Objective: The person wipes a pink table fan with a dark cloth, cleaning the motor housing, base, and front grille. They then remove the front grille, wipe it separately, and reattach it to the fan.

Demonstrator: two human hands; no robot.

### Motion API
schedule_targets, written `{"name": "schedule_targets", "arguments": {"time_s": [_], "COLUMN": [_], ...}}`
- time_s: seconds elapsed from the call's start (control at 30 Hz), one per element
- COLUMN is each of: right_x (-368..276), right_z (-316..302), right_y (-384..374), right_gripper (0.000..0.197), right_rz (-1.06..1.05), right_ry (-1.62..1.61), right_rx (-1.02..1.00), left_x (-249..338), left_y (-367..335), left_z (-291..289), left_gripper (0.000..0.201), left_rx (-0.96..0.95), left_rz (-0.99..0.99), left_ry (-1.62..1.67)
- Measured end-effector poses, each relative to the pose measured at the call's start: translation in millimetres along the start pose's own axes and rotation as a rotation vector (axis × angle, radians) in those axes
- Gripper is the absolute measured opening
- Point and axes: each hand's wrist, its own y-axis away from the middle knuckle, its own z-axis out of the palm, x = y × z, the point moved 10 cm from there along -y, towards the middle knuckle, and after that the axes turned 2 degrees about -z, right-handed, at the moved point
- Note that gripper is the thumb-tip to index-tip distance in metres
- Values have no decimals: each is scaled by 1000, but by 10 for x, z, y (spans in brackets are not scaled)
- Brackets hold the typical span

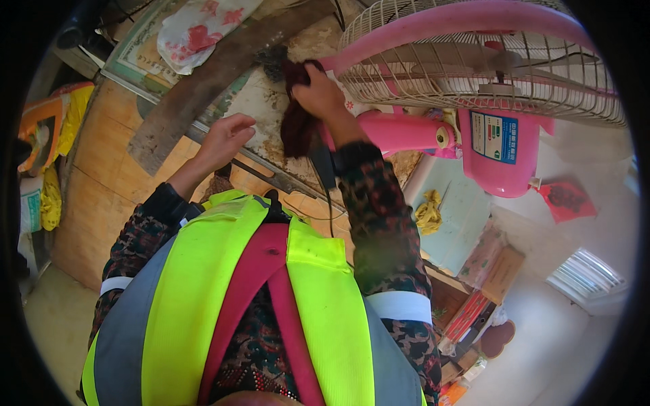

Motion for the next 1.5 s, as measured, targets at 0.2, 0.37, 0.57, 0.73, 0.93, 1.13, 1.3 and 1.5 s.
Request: {"name": "schedule_targets", "arguments": {"time_s": [0.2, 0.37, 0.57, 0.73, 0.93, 1.13, 1.3, 1.5], "right_x": [82, 286, -121, -280, -84, 89, -354, 294], "right_z": [72, -1, 23, 72, 483, 245, 372, -222], "right_y": [59, 773, -168, -311, 814, 1133, 1084, 1535], "right_gripper": [74, 71, 68, 60, 44, 53, 66, 64], "right_rz": [61, 17, 75, 62, -50, 100, -92, -95], "right_ry": [-73, -63, 100, 199, 489, -404, -437, 16], "right_rx": [-21, 53, 0, -60, -174, 138, 87, 483], "left_x": [41, -71, -104, -60, -71, 45, 101, -12], "left_y": [-173, -124, -146, -212, -280, -238, -141, -317], "left_z": [-17, -312, -132, 65, 51, 345, 718, 676], "left_gripper": [26, 29, 29, 28, 32, 54, 41, 37], "left_rx": [-44, 65, -38, -152, -181, -220, -353, -112], "left_rz": [-54, -23, -46, -52, -45, -214, -563, -376], "left_ry": [-35, -3, 31, -56, -36, 275, 1009, 663]}}
